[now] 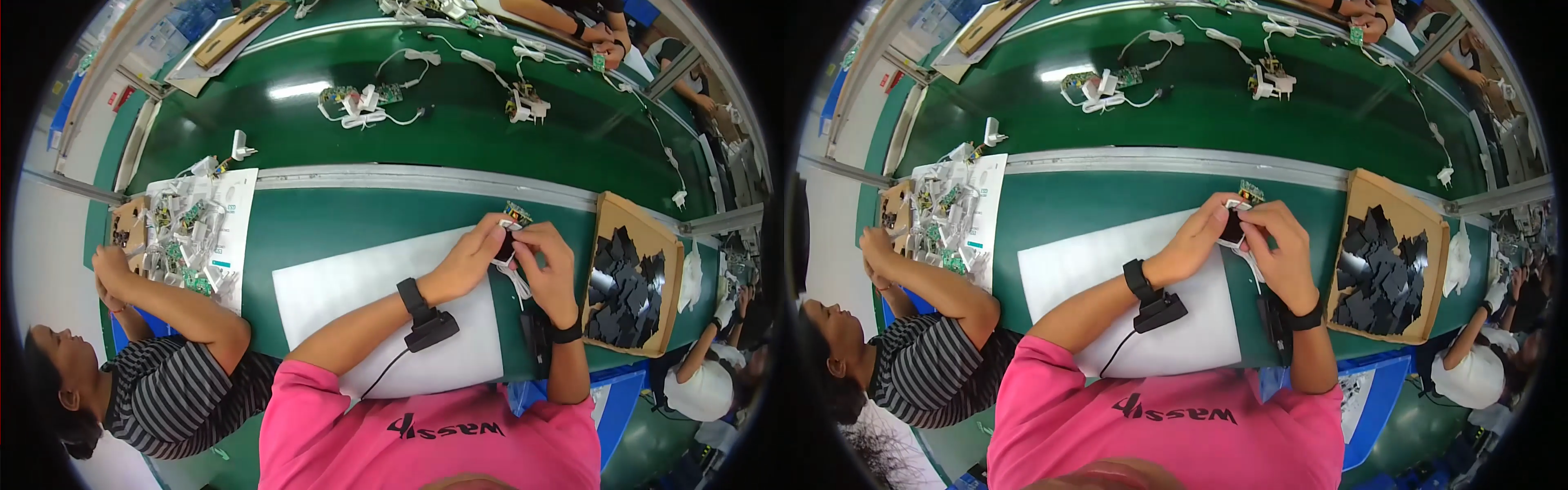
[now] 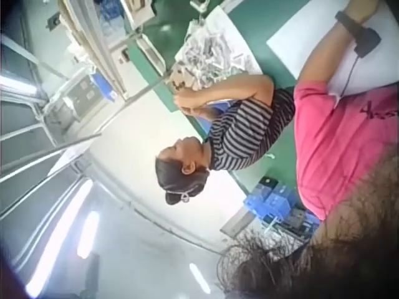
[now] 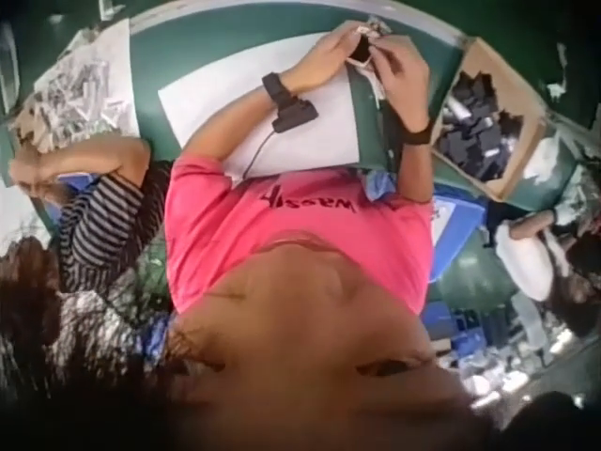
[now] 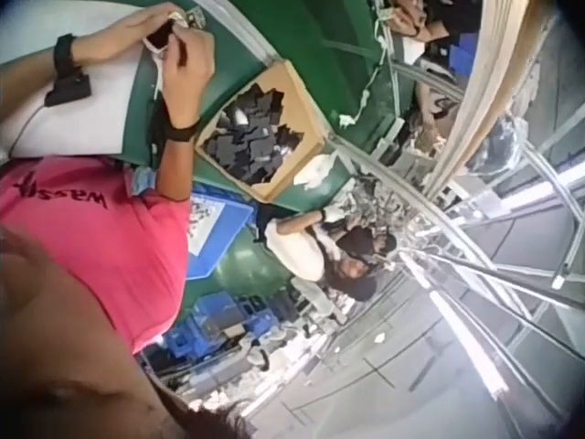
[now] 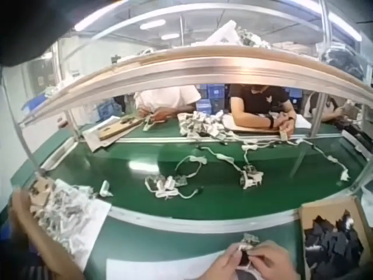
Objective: The person assembles power adapters by picking up a plastic housing and a circuit board, fitting the board into the housing, and pressing a black cover onto the assembly. Each completed unit is then placed onto the green conveyor belt.
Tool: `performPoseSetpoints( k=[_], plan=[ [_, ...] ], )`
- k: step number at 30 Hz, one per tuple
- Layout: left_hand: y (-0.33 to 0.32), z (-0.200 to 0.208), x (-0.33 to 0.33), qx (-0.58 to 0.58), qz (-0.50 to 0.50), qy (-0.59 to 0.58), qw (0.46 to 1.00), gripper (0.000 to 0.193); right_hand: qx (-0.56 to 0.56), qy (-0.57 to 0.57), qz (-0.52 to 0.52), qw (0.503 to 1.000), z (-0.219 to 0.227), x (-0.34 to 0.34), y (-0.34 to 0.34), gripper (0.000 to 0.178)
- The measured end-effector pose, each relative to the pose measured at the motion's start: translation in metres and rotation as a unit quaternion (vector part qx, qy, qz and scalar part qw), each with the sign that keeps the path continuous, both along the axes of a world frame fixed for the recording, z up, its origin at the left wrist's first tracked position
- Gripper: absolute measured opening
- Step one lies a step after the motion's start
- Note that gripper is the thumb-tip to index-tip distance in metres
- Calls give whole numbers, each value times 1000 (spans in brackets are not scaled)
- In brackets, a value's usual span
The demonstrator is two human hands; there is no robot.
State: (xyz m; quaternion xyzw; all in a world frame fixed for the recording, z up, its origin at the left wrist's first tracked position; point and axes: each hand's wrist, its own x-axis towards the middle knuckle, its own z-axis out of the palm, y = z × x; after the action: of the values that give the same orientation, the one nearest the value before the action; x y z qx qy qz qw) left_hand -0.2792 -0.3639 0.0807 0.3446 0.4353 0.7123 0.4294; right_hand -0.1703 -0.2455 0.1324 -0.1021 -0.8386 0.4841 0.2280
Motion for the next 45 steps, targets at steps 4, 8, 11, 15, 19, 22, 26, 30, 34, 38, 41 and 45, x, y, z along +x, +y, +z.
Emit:
performPoseSetpoints(
  k=[4, 8, 11, 15, 19, 22, 26, 30, 34, 38, 41, 45],
  plan=[
    [8, 3, -3, 49, 29, -42, 998, 27, 187, 45, -2, 981, -3, -1, 15, 16],
    [14, -5, -3, 3, 33, -6, 999, 24, 72, 6, -16, 997, -2, -3, 15, 21],
    [12, -4, -2, 1, 14, -17, 1000, 22, 133, 16, 28, 991, 1, -3, 25, 29],
    [9, -4, 0, -47, -10, 11, 999, 23, 191, -41, -11, 981, 12, 3, 26, 42],
    [1, -3, 8, -23, -11, 114, 993, 23, 250, -92, 36, 963, 12, 6, 20, 50],
    [-5, 7, 9, -42, -24, 106, 993, 23, 314, -70, 21, 947, 14, 13, 21, 46],
    [-9, 18, 11, -108, -21, 155, 982, 22, 437, -39, -29, 898, 27, 13, 15, 39],
    [5, 5, 7, -65, 154, 263, 950, 21, 474, -1, -57, 879, 31, 16, 11, 35],
    [-3, -2, -13, -95, 320, 381, 862, 20, 417, 63, 71, 904, 9, -15, -1, 30],
    [-6, -17, -20, -68, 281, 140, 947, 22, 303, 37, 81, 949, 10, -5, -5, 27],
    [5, -9, -8, -39, 229, 46, 971, 25, 242, 19, 89, 966, 10, 12, 1, 26],
    [1, 13, 0, -70, 214, -26, 974, 28, 147, 21, 132, 980, 8, 13, 2, 24]
  ],
)
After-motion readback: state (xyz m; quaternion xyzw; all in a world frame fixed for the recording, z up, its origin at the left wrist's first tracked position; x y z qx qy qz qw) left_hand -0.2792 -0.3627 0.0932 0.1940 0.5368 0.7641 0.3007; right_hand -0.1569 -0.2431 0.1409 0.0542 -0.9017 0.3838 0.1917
